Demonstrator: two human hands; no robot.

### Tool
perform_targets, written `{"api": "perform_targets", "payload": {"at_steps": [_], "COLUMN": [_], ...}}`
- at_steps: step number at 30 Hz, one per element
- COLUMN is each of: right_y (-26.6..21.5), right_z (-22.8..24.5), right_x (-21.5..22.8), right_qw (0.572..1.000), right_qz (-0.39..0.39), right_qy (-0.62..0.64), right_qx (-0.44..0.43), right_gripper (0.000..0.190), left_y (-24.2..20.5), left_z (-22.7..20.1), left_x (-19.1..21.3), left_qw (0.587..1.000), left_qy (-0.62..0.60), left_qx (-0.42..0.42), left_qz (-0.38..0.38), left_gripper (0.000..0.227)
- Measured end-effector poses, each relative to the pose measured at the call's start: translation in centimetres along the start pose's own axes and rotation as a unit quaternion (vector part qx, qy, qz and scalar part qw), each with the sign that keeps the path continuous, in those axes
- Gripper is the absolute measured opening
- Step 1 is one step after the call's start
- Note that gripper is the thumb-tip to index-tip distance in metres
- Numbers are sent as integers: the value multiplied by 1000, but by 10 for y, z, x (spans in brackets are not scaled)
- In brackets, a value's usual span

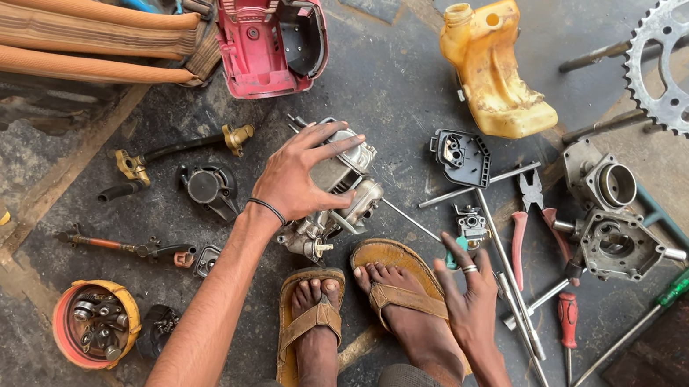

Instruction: The person removes a yellow plastic cover from a small engine using a screwdriver, then uses the screwdriver to adjust or tighten components on the engine body. Various tools and disassembled parts are visible on the floor around the work area.

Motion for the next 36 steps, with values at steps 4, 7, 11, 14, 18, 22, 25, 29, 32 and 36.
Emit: {"api": "perform_targets", "payload": {"at_steps": [4,7,11,14,18,22,25,29,32,36], "right_y": [-8,-7,-8,-15,-16,-9,-8,-18,-17,-18], "right_z": [-17,-57,-60,-78,-78,-89,-92,-100,-85,-91], "right_x": [3,-4,-5,-15,-7,-3,-1,-8,-3,-3], "right_qw": [993,958,957,939,940,906,906,823,832,845], "right_qz": [-45,-56,-77,-64,-59,-78,-80,-101,-107,-107], "right_qy": [113,255,271,297,307,397,394,517,515,491], "right_qx": [-4,-115,-63,-162,-138,-127,-132,-215,-179,-184], "right_gripper": [48,43,34,37,32,62,33,26,28,40], "left_y": [0,-1,-1,-1,-2,-1,-1,-2,-2,-2], "left_z": [0,1,3,4,8,8,8,8,7,5], "left_x": [-2,-1,-2,-1,-5,-6,-7,-6,-4,-6], "left_qw": [1000,1000,1000,1000,1000,1000,999,1000,1000,1000], "left_qy": [2,-2,-2,-7,-3,-7,-3,-7,-5,-2], "left_qx": [-1,-4,3,-1,17,20,25,20,16,16], "left_qz": [2,-2,2,-1,13,18,24,17,14,17], "left_gripper": [78,78,79,79,80,82,82,83,82,82]}}
Point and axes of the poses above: each hand's wrist, its own y-axis towards the middle knuckle, its own x-axis out of the back of the hand, z = x × y, the point moved 10 cm from there along y, towards the middle knuckle, and after that the axes turned 10 degrees about y, right-handed, at the moved point
